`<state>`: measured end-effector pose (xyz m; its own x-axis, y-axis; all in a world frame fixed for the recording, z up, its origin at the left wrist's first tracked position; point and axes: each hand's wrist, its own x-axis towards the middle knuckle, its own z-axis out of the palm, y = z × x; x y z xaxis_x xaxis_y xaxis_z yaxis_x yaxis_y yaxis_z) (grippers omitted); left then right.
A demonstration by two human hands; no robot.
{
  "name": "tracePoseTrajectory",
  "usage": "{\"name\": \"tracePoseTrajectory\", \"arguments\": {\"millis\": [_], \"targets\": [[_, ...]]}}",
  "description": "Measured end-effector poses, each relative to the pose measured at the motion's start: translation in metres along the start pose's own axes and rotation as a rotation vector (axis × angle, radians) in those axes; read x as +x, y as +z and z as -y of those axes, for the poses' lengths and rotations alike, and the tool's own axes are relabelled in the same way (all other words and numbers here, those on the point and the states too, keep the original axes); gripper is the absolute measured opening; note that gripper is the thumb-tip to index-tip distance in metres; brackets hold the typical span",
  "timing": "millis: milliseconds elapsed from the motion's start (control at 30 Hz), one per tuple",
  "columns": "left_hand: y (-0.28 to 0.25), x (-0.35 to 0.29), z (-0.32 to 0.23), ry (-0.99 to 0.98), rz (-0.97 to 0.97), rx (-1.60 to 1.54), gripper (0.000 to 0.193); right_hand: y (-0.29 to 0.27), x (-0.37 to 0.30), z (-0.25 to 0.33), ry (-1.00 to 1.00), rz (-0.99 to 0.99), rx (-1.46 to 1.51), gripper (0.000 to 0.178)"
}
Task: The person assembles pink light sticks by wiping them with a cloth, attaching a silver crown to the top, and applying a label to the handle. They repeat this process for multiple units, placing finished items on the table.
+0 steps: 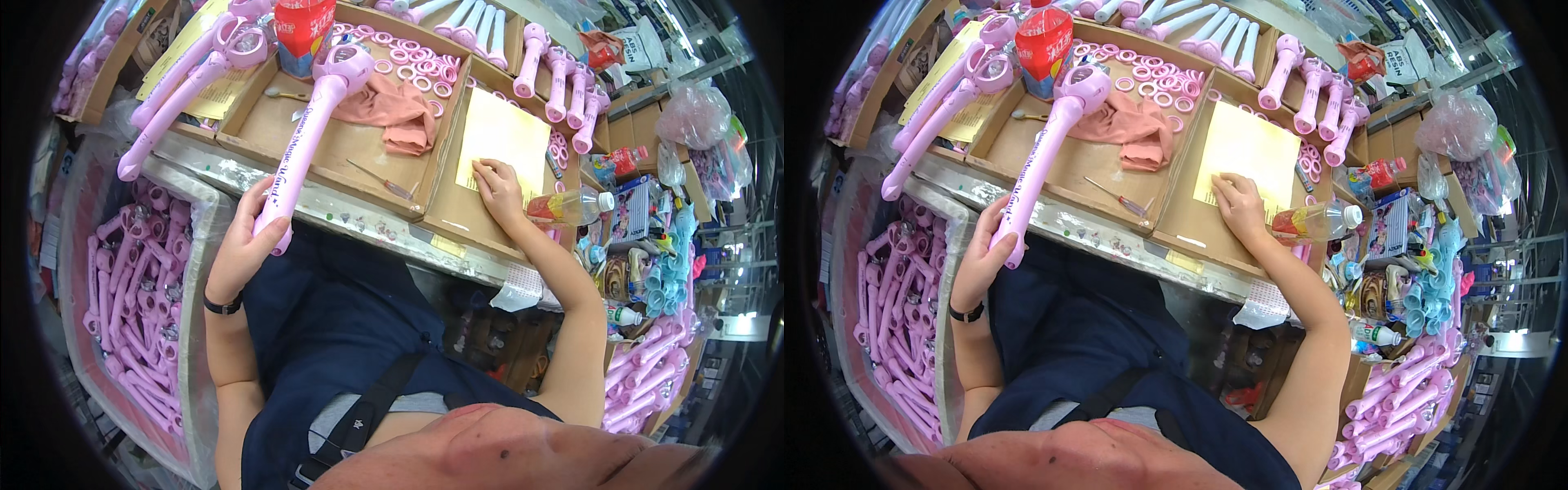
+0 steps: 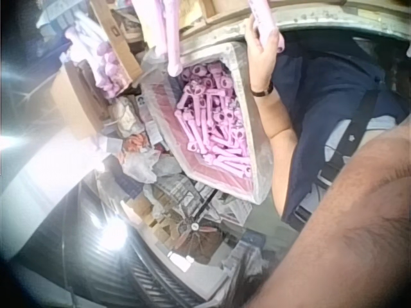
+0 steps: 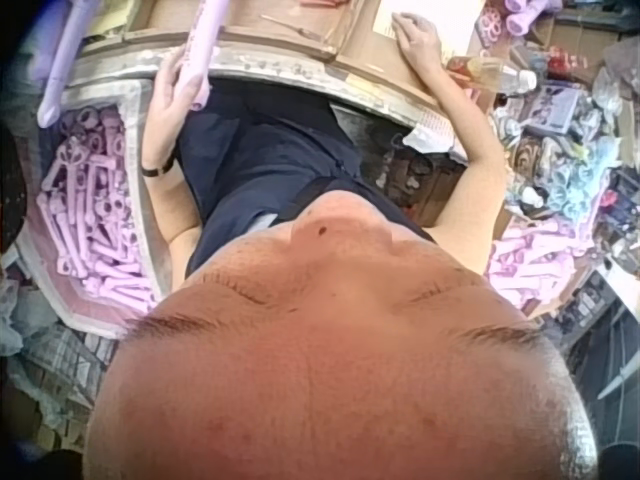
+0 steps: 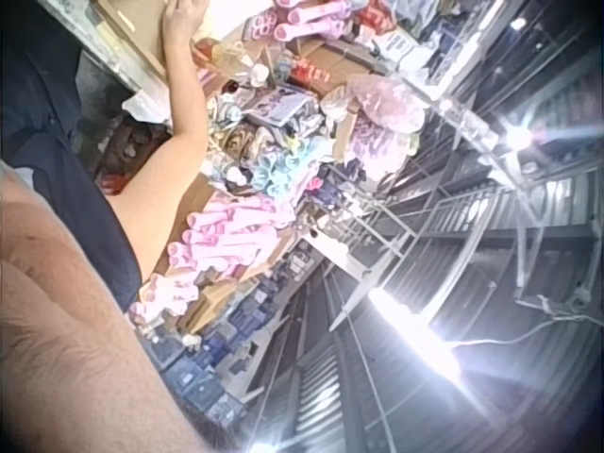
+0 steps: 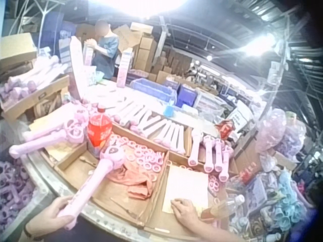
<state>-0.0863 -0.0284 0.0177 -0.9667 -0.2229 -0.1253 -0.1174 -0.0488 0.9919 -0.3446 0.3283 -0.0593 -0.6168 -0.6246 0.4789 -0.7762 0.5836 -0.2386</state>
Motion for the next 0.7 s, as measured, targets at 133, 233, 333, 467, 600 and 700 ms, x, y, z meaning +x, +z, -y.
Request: {"name": "tracePoseTrajectory", "arguments": {"millis": [133, 233, 333, 467, 600, 700], "targets": [[-0.0001, 0.0002, 0.0003, 0.002, 0.002, 0.0, 0.059, -0.0002, 0.0001, 0.0001, -0.014, -0.003, 0.001, 0.019], [0.0003, -0.0001, -0.0004, 0.001, 0.001, 0.001, 0.058, -0.0004, 0.0011, 0.0007, -0.011, -0.002, 0.006, 0.02], [0.0007, -0.0002, -0.0011, 0.004, 0.001, -0.005, 0.058, 0.0, 0.0016, 0.0012, 0.009, -0.018, 0.005, 0.021], [0.0004, -0.0001, -0.0012, 0.008, 0.002, -0.001, 0.059, 0.001, 0.0009, 0.0005, 0.019, -0.001, 0.015, 0.02], [-0.0001, -0.0001, -0.0004, 0.005, 0.004, -0.004, 0.059, 0.0015, -0.0004, -0.0006, 0.024, -0.023, 0.044, 0.019], [-0.0001, -0.0001, 0.0002, 0.005, 0.002, -0.008, 0.059, 0.0017, -0.0006, -0.0004, 0.009, -0.034, 0.011, 0.018]]}}
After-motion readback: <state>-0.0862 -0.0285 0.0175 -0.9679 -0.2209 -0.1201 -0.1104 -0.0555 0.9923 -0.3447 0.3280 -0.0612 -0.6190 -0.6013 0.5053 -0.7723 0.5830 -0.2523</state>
